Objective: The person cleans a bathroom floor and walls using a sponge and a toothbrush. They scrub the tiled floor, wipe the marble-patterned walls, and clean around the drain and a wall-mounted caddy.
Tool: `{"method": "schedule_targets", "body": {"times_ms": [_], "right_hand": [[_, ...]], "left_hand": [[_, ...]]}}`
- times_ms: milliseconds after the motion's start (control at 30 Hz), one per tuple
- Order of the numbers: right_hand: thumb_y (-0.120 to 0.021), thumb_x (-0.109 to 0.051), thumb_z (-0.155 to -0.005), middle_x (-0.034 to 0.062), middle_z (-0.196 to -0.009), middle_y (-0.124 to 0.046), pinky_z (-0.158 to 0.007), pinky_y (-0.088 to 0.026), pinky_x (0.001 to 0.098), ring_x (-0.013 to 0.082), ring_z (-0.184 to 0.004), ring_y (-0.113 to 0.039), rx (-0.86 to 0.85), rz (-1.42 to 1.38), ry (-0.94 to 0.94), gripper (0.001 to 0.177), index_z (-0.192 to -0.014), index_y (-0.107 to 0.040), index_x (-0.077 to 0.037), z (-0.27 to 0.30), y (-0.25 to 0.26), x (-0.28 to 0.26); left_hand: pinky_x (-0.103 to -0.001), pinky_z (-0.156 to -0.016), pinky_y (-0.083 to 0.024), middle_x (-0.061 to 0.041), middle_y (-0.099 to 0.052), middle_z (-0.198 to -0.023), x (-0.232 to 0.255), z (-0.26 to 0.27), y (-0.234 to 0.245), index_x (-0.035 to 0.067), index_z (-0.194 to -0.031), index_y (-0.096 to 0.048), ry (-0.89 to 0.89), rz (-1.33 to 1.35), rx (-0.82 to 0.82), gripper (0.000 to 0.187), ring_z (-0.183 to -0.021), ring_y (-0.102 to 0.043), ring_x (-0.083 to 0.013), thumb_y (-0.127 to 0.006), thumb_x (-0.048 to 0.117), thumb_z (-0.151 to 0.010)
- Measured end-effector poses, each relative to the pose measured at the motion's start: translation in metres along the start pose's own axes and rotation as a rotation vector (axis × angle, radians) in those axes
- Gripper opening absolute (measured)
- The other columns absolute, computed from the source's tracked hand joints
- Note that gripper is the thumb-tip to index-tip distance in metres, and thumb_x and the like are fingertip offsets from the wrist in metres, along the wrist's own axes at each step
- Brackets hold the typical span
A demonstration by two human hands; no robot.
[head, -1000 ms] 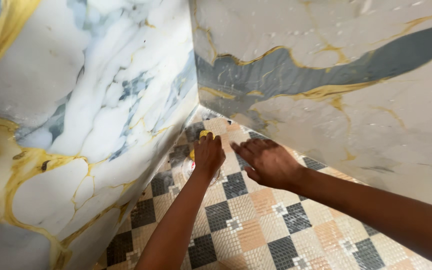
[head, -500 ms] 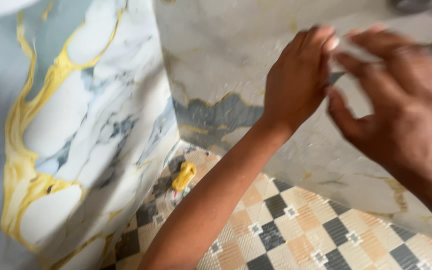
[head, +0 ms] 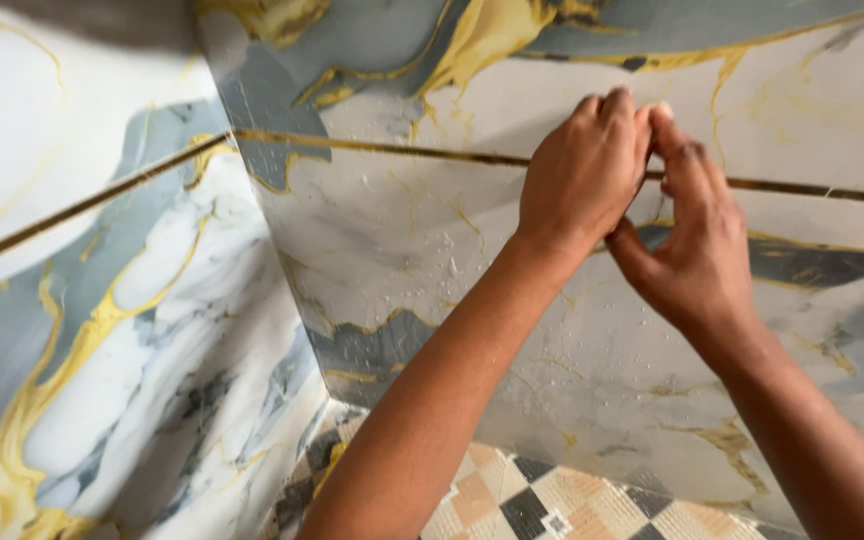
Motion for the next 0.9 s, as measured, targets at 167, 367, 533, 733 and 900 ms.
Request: {"method": "schedule_targets", "body": {"times_ms": [167, 367, 533, 733, 900], "right_hand": [[-0.075, -0.013, -0.086, 0.0181, -0.145, -0.057, -0.103, -0.053, 0.0435, 0.0312, -0.133, -0.06, 0.004, -0.14, -0.061, 0.087, -0.163, -0.035, -0.002, -0.001, -0.004, 0.004], [-0.075, -0.014, -0.083, 0.0165, -0.144, -0.057, -0.102, -0.052, 0.0444, 0.0299, -0.133, -0.058, -0.025, -0.164, -0.135, 0.082, -0.158, -0.041, -0.006, -0.001, -0.011, 0.011], [-0.075, -0.017, -0.086, 0.0145, -0.151, -0.053, -0.102, -0.053, 0.0441, 0.0298, -0.134, -0.057, -0.034, -0.235, -0.177, 0.074, -0.153, -0.046, -0.008, 0.0, -0.016, 0.013], [-0.076, -0.018, -0.082, 0.0141, -0.145, -0.055, -0.1, -0.053, 0.0451, 0.0299, -0.132, -0.057, -0.023, -0.234, -0.19, 0.08, -0.153, -0.043, -0.006, -0.003, -0.017, 0.015], [-0.078, -0.018, -0.08, 0.0139, -0.144, -0.056, -0.102, -0.052, 0.0448, 0.0282, -0.133, -0.057, -0.041, -0.249, -0.207, 0.08, -0.152, -0.044, -0.006, -0.002, -0.022, 0.025]], "left_hand": [[-0.042, -0.063, -0.059, -0.017, -0.069, -0.087, 0.004, 0.004, 0.012, -0.001, -0.101, -0.063, -0.062, 0.05, 0.051, 0.027, -0.075, -0.072, -0.0337, -0.056, 0.025, -0.103], [-0.045, -0.07, -0.057, -0.014, -0.069, -0.088, 0.004, 0.005, 0.016, 0.003, -0.098, -0.062, -0.067, 0.107, -0.019, 0.02, -0.08, -0.071, -0.0341, -0.059, 0.023, -0.101], [-0.045, -0.073, -0.058, -0.016, -0.071, -0.097, 0.003, 0.006, 0.02, 0.002, -0.114, -0.067, -0.089, 0.124, -0.009, 0.026, -0.083, -0.071, -0.0356, -0.06, 0.024, -0.101], [-0.044, -0.077, -0.059, -0.016, -0.072, -0.105, 0.002, 0.007, 0.023, 0.004, -0.123, -0.069, -0.041, 0.166, -0.006, 0.031, -0.089, -0.072, -0.0358, -0.061, 0.024, -0.101], [-0.043, -0.077, -0.059, -0.017, -0.072, -0.106, 0.003, 0.008, 0.024, 0.003, -0.123, -0.068, -0.04, 0.162, -0.005, 0.033, -0.088, -0.072, -0.0349, -0.063, 0.023, -0.098]]}}
Point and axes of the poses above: each hand's wrist, its own z-axis away from the middle knuckle, its own y-axis out of the back of the hand, x = y × z, the point moved 9 cm from there along -z, towards the middle knuckle
